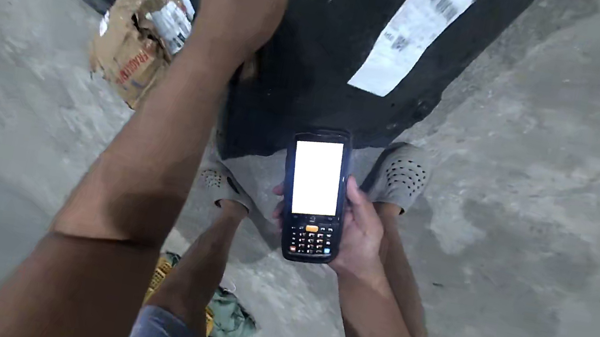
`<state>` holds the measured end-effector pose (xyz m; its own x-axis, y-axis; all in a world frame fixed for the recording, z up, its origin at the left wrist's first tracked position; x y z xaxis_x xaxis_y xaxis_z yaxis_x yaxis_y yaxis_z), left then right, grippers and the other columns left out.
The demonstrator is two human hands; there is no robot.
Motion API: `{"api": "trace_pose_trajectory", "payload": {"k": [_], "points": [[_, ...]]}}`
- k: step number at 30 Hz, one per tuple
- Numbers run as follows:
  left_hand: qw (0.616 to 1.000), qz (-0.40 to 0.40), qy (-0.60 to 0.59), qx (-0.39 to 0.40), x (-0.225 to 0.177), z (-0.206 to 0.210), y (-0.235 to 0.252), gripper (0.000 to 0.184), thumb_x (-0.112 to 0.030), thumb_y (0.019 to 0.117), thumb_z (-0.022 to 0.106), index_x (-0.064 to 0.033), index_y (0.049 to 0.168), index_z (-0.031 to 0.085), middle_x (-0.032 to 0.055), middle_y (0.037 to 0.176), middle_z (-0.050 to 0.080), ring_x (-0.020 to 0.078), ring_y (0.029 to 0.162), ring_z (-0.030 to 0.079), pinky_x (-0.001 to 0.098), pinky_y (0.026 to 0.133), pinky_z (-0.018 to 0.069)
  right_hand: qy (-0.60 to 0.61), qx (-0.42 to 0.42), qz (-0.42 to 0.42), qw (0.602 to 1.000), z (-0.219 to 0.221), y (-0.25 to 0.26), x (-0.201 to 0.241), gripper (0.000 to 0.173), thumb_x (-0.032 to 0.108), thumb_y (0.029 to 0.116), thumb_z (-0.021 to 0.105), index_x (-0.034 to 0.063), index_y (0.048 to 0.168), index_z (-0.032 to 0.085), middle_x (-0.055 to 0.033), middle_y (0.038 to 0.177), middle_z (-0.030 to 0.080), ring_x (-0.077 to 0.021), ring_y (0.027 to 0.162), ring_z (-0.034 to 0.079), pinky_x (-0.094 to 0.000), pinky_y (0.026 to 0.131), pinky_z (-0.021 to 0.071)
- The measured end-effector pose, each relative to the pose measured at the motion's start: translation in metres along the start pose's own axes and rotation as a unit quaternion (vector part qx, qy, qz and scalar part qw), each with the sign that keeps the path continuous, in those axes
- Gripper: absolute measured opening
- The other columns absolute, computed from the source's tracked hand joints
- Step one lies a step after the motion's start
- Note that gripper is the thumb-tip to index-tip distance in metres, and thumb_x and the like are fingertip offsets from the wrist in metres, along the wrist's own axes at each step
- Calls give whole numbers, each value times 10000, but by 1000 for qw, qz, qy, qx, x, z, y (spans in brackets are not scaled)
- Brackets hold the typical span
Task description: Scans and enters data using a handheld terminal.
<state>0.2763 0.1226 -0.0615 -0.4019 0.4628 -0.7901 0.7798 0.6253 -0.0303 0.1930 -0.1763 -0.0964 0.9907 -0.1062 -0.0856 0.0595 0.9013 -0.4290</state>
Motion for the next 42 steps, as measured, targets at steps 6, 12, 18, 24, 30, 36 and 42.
{"api": "trace_pose_trajectory", "payload": {"k": [6,12,18,24,30,36,42], "points": [[987,-153,-39,26,44,-53,-83,313,-245,1022,626,-34,1250,588,13,1130,719,110,1057,704,356,961,604,-95,-47,-7,994,-4,4,3,712,574,951,533,79,1455,445,-283,1273,616,-414,1120,653,-565,960,552],[950,-297,-67,-62,176,-106,-185,364,-254,1035,612,-27,1315,563,53,1191,706,156,1106,693,407,1001,583,-238,-206,47,948,-16,16,-29,488,383,959,571,50,1315,546,-249,1052,712,-369,902,733,-508,823,627],[886,-442,-89,-103,187,-87,-282,468,-188,984,591,-40,1413,479,111,1316,582,178,1093,621,380,882,560,-245,-194,95,945,-12,36,-54,681,501,885,590,107,1424,452,-225,1146,690,-361,992,715,-508,860,609],[839,-367,-402,-7,93,-21,-326,648,-425,960,603,-137,1521,456,63,1398,582,191,1150,616,382,891,570,-338,-253,116,899,-13,60,-75,536,438,927,591,108,1346,538,-175,1068,723,-297,922,735,-470,808,629],[780,-393,-487,14,88,-4,-322,733,-434,899,673,-131,1499,383,25,1212,658,118,1067,671,330,903,594,-402,-220,116,882,-2,81,-82,464,459,950,543,191,1328,561,27,1061,718,-76,952,701,-301,830,608],[790,-381,-480,-8,102,-21,-320,680,-272,906,624,-112,1515,367,59,1229,649,134,1068,674,335,881,604,-406,-175,132,887,-4,98,-95,364,319,947,511,187,1282,569,-1,1048,713,-96,939,700,-322,809,607],[793,-397,-461,-20,110,-26,-317,705,-169,876,631,-112,1520,349,63,1220,654,130,1048,683,327,861,612,-418,-146,147,884,-4,112,-101,397,320,974,455,178,1340,520,-10,1077,700,-102,950,699,-328,797,611]]}}
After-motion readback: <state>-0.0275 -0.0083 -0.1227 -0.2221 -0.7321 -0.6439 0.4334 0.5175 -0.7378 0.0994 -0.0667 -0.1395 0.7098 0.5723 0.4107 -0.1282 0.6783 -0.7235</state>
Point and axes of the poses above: each hand's wrist, its own y-axis towards the middle knuckle, its own z-axis out of the palm, x = y × z, the point moved 5 cm from there along y, towards the middle knuckle
